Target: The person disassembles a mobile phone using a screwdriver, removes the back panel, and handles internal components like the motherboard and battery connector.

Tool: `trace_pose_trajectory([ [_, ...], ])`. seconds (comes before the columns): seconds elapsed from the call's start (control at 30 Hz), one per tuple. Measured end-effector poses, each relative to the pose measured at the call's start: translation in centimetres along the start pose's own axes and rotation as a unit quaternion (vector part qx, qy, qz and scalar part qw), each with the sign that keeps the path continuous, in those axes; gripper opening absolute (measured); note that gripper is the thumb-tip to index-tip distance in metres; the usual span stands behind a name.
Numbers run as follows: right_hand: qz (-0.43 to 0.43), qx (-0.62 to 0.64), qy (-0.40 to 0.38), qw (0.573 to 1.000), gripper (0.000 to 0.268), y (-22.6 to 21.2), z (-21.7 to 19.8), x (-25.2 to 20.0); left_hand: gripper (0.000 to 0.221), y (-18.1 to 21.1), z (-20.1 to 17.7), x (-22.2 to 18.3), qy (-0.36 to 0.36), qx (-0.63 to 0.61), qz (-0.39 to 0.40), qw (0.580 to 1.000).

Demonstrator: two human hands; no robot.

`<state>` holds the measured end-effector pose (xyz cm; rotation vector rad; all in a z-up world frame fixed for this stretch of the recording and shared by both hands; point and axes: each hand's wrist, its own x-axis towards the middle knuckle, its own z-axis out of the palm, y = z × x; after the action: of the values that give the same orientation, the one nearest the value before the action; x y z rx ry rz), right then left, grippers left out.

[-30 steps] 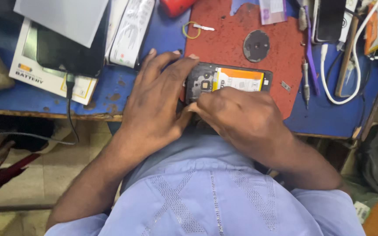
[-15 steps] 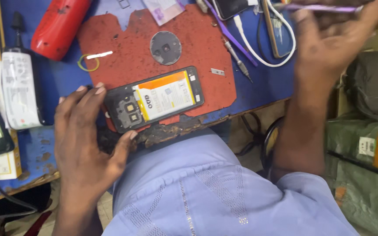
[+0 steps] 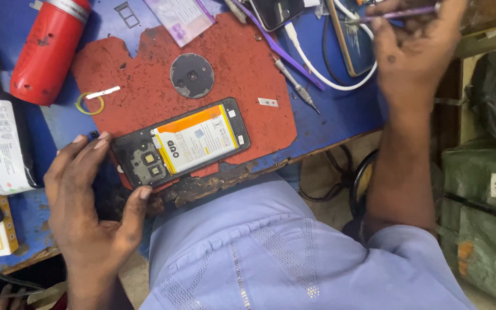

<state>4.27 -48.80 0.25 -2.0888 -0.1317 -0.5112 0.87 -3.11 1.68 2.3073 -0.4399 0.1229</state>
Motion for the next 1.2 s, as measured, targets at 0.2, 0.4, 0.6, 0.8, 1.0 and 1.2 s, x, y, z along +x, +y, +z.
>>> trace_pose_trajectory([
  [0.2, 0.027, 0.082, 0.073, 0.994, 0.056, -4.1, -0.4, 0.1, 0.054, 0.4, 0.1, 0.1, 0.028, -0.070, -0.025, 0.997],
  [0.4, 0.095, 0.319, 0.097, 0.938, 0.053, -8.9, 4.9, -1.2, 0.035, 0.9, 0.0, 0.5, 0.044, -0.052, 0.030, 0.997],
  [0.6, 0.169, 0.486, -0.039, 0.856, 0.047, -13.3, 13.8, -3.5, 0.034, 1.6, 1.5, 1.5, 0.067, -0.152, 0.088, 0.982],
  [0.8, 0.162, 0.484, -0.088, 0.855, 0.047, -14.5, 17.1, -3.7, 0.018, 0.5, 1.1, 0.8, 0.101, -0.198, 0.086, 0.971],
  [1.0, 0.123, 0.423, -0.095, 0.893, 0.047, -15.2, 17.7, -4.2, 0.015, -0.2, 1.2, 0.2, 0.114, -0.225, 0.056, 0.966],
  [1.2, 0.062, 0.318, -0.100, 0.941, 0.047, -15.6, 17.5, -4.6, 0.015, -0.6, 1.0, 0.1, 0.123, -0.232, 0.051, 0.964],
])
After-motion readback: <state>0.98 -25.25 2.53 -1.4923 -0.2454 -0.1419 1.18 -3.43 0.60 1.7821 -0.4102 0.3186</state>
